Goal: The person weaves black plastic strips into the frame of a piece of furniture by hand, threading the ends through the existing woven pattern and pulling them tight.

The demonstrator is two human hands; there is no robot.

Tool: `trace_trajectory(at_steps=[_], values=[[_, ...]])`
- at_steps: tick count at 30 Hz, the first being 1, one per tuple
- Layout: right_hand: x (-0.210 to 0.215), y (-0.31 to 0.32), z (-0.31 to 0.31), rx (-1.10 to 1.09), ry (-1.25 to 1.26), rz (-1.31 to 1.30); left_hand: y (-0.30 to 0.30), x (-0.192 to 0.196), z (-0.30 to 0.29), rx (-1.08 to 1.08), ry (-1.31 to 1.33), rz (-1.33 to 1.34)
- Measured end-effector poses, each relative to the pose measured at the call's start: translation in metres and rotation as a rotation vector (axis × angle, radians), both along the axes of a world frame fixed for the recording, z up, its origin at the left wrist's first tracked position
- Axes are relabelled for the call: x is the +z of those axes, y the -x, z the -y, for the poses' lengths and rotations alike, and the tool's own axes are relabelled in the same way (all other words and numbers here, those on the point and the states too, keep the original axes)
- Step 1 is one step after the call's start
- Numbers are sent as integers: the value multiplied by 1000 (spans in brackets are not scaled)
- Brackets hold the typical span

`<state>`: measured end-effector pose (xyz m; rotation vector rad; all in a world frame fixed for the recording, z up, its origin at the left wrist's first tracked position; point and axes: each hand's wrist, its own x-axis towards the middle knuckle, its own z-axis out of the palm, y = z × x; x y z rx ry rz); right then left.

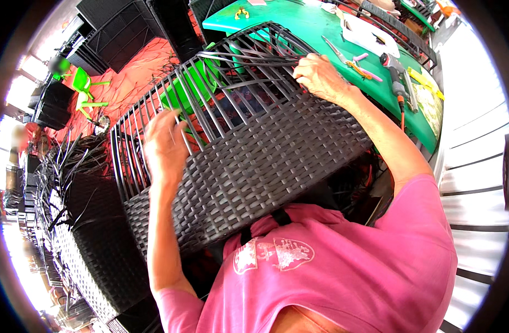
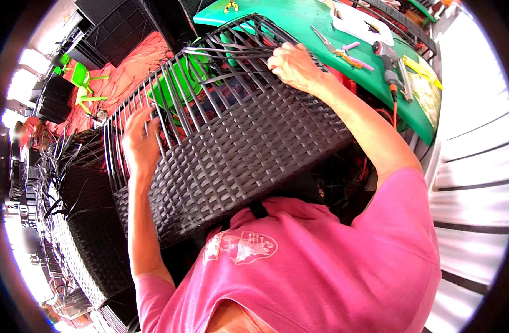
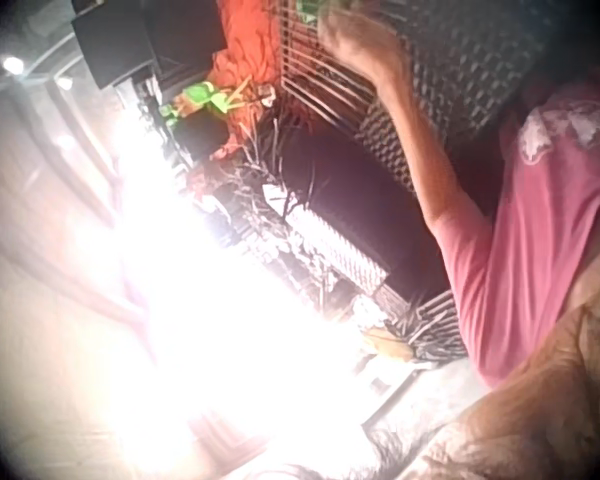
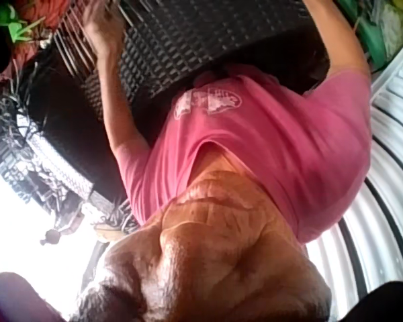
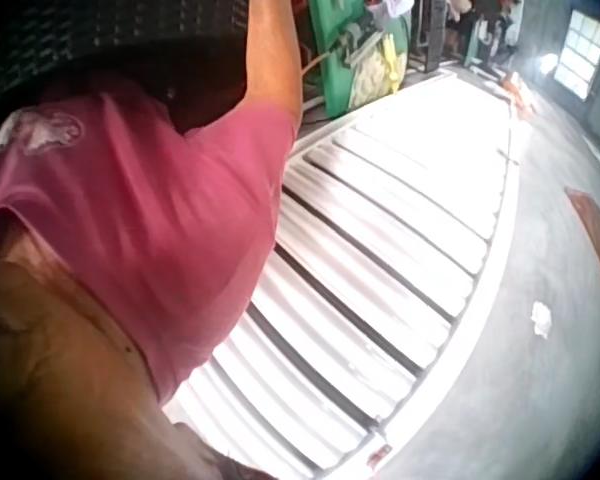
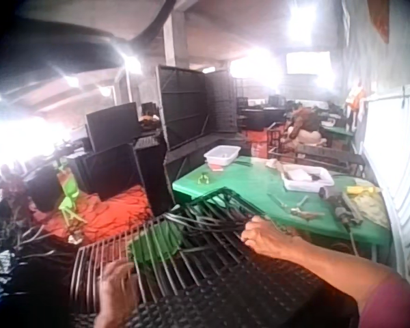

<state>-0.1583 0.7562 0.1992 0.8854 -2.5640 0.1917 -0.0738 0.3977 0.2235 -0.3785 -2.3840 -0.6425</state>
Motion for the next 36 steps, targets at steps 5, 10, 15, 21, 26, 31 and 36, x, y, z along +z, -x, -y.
trace_trajectory(at_steps=[5,10,15,21,26,31,36], values=[[14,-29,49,216,97,55,39,-1,-102,-347,168,-108],[-2,-29,62,90,245,120,69,-27,-121,-576,259,185],[-16,-35,75,-21,97,33,61,-30,-108,-653,253,76],[-7,-42,75,-11,38,-45,30,-11,-98,-535,60,150],[60,-22,30,-122,275,-237,9,45,-43,-474,-463,699],[83,-2,-63,-501,517,-232,-9,87,6,-490,-396,758],[68,-12,-97,-498,521,470,-28,80,0,-326,-640,761]])
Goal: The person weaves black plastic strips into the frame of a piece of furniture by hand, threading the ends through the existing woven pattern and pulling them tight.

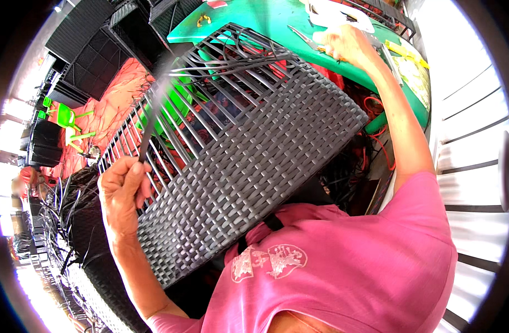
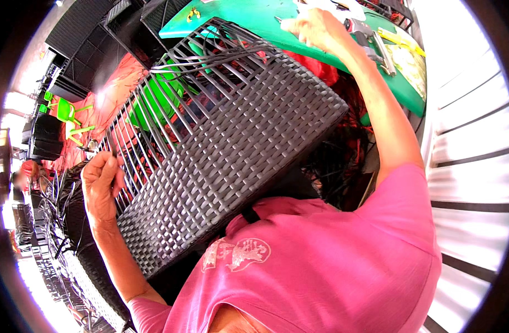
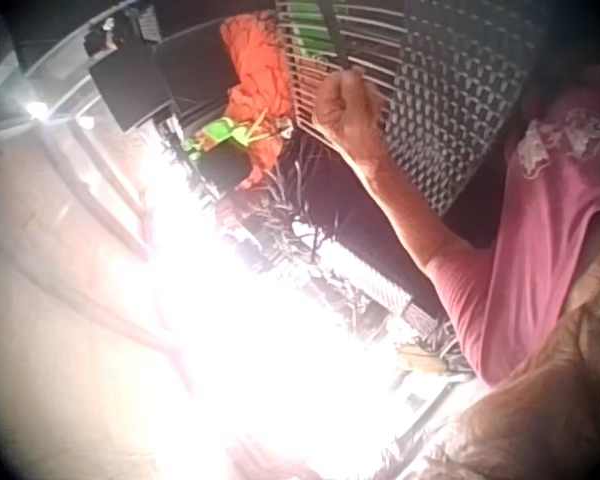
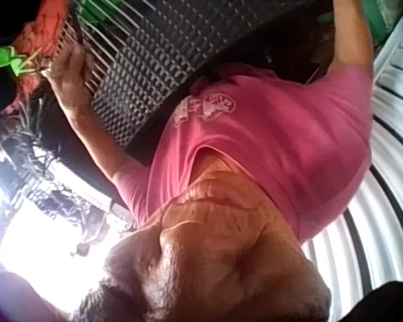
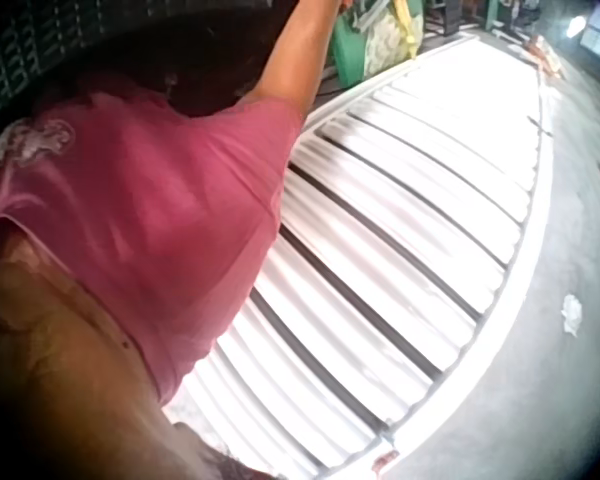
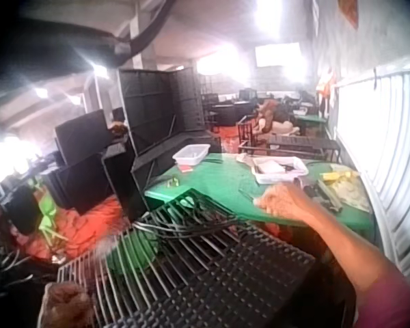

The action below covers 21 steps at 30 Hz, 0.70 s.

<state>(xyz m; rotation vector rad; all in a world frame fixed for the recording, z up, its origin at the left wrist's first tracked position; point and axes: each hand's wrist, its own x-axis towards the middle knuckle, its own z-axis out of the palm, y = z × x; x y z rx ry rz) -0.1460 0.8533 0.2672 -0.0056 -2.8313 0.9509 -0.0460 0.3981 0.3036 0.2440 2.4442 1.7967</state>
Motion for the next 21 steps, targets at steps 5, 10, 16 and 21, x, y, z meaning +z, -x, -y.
trace_trajectory(at_steps=[5,10,16,21], values=[[18,-72,83,441,90,344,-6,-13,-43,-80,-65,126],[0,-56,45,83,-18,65,1,3,-27,145,55,-116],[-33,-11,37,223,-144,-248,-15,34,125,414,51,-229],[-46,6,52,364,-352,-260,-26,24,182,500,193,-161]])
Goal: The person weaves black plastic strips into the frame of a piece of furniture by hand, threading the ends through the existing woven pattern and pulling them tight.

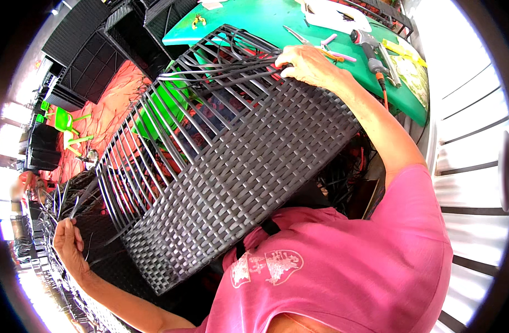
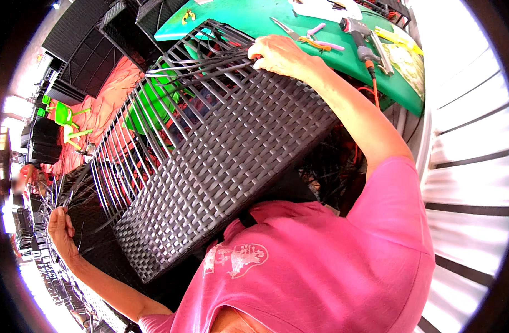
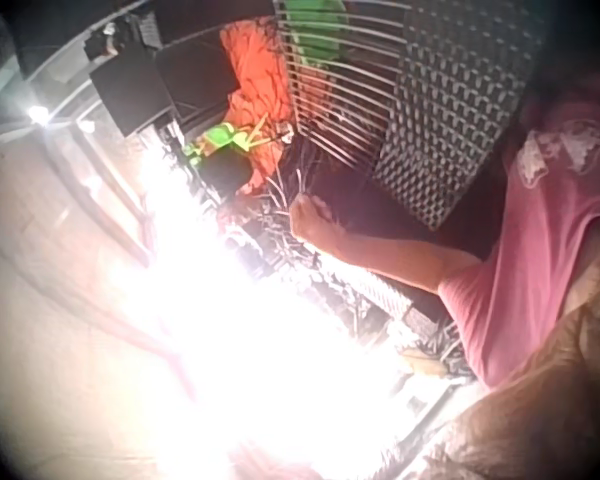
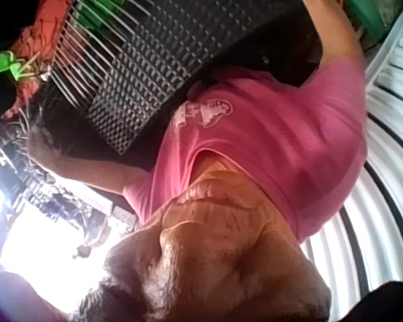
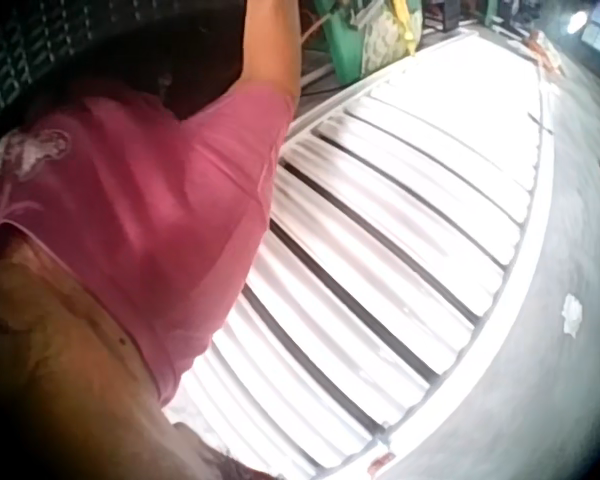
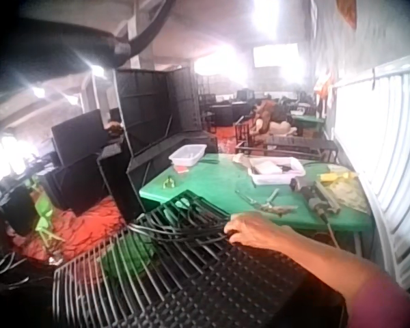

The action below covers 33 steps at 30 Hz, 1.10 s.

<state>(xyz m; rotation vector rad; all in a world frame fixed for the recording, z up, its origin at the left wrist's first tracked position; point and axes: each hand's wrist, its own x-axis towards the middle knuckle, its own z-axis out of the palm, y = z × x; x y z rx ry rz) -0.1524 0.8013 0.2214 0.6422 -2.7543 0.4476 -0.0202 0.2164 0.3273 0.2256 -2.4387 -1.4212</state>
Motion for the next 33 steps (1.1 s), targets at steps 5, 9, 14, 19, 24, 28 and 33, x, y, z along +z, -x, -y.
trace_trajectory(at_steps=[5,9,14,19,24,28,33], values=[[-3,9,1,66,-73,-4,-1,-8,14,20,259,72],[-5,12,10,108,-251,-110,23,-9,32,-26,427,-28],[2,19,19,97,-122,89,60,17,-5,162,1273,-364],[27,19,31,285,83,243,105,18,-137,-221,612,-321],[74,19,64,453,-42,187,112,-5,-266,-550,702,-594],[107,5,91,495,58,342,127,-28,-307,-806,589,-595],[121,-9,77,429,197,553,114,-31,-298,-835,171,52]])
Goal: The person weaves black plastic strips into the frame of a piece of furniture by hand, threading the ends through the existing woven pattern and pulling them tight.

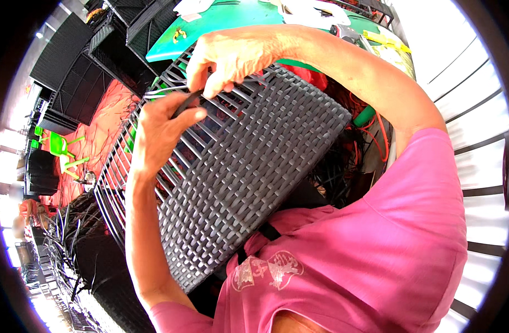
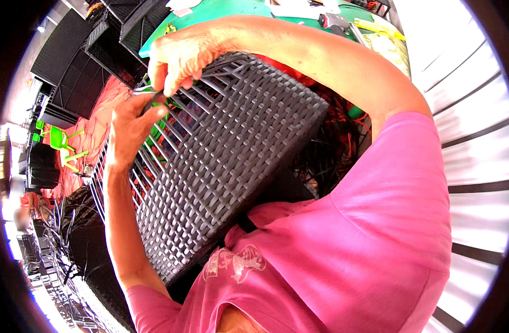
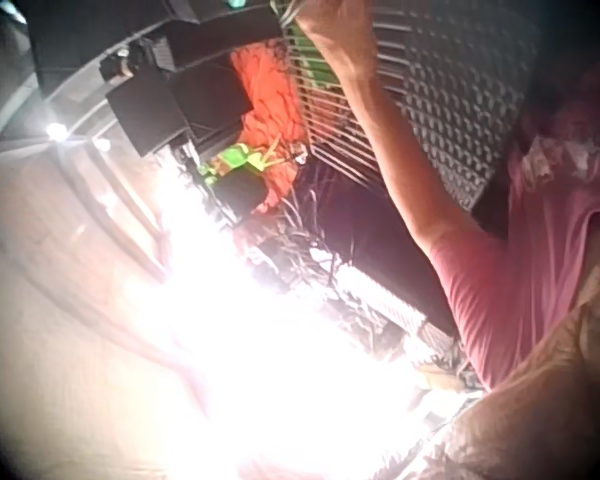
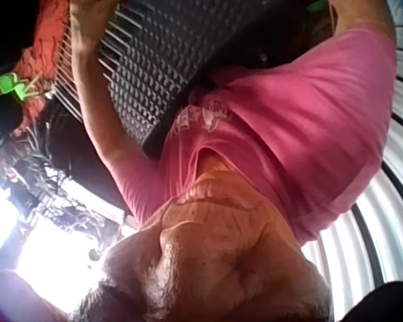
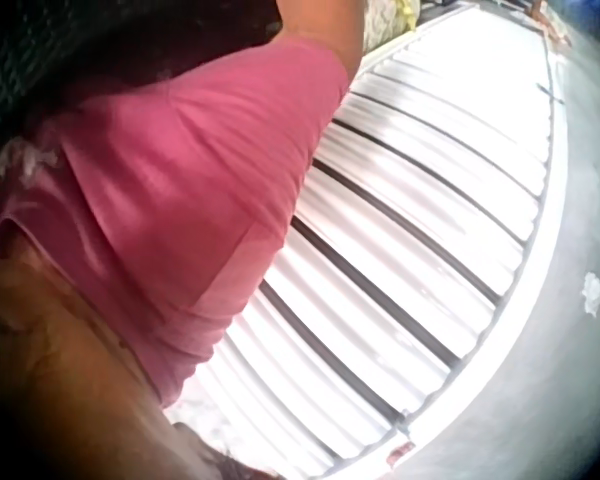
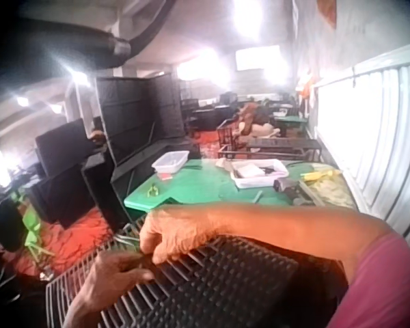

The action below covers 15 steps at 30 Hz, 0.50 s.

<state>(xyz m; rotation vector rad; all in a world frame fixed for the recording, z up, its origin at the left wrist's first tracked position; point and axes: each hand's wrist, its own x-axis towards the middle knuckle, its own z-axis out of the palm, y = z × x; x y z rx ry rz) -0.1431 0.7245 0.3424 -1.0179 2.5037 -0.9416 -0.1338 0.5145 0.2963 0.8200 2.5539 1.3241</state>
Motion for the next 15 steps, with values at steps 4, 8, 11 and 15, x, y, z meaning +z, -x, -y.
trace_trajectory(at_steps=[4,8,11,15], values=[[-14,11,-32,-139,28,-21,1,-27,39,70,-81,229],[-33,12,-66,-348,3,8,18,-77,64,66,95,46],[-58,12,-92,-444,136,60,21,-101,66,91,168,72],[-81,11,-117,-552,120,108,17,-108,68,128,146,220]])
